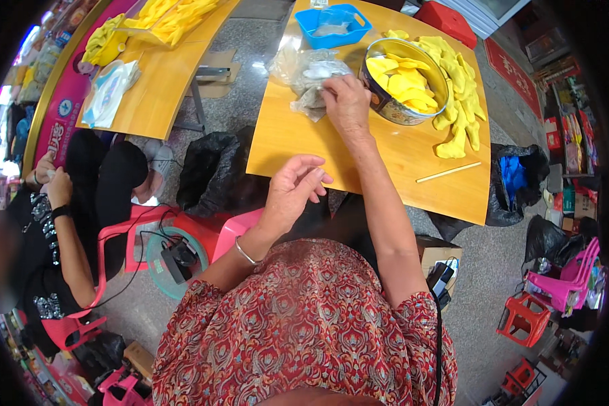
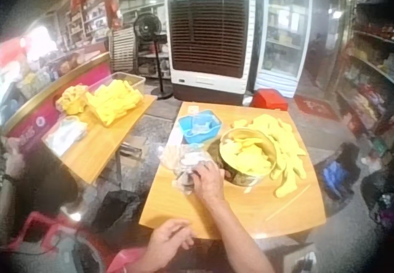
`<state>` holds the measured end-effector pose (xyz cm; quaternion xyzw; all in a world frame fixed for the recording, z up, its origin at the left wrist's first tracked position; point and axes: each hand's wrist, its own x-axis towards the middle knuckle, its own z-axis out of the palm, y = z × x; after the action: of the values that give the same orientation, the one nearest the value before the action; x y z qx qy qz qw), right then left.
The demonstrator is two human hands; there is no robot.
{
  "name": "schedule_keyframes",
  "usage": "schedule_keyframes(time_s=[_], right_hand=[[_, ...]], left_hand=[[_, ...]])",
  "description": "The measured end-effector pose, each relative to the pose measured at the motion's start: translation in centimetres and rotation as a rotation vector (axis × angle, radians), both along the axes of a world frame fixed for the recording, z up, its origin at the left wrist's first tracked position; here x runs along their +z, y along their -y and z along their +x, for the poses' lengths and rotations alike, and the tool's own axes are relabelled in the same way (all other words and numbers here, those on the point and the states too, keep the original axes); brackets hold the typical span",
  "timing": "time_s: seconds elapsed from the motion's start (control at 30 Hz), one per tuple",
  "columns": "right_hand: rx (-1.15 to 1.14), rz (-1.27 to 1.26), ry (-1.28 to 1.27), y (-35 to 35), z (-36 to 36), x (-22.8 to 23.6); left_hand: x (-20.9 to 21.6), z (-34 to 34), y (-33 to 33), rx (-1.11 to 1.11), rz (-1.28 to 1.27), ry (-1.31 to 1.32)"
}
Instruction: The recorder is inserting padding material into yellow shoe uppers at a manufacturing workstation.
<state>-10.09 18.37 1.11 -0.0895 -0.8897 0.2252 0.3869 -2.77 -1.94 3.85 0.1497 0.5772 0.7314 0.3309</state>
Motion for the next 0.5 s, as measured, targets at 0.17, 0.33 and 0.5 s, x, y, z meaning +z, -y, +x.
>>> schedule_keyframes(time_s=[0.17,0.33,0.5], right_hand=[[0.261,-0.365,-0.105,0.6,3.7,1.4],[0.495,-1.138,-0.113,1.7,8.4,4.6],[0.469,-1.337,-0.186,2.9,10.7,4.6]], left_hand=[[-0.6,-2.3,-0.2,0.333,-0.032,-0.388],[0.1,-5.6,-1.6,0.242,0.133,-0.096],[0.8,-3.2,-3.4,0.031,0.400,0.191]])
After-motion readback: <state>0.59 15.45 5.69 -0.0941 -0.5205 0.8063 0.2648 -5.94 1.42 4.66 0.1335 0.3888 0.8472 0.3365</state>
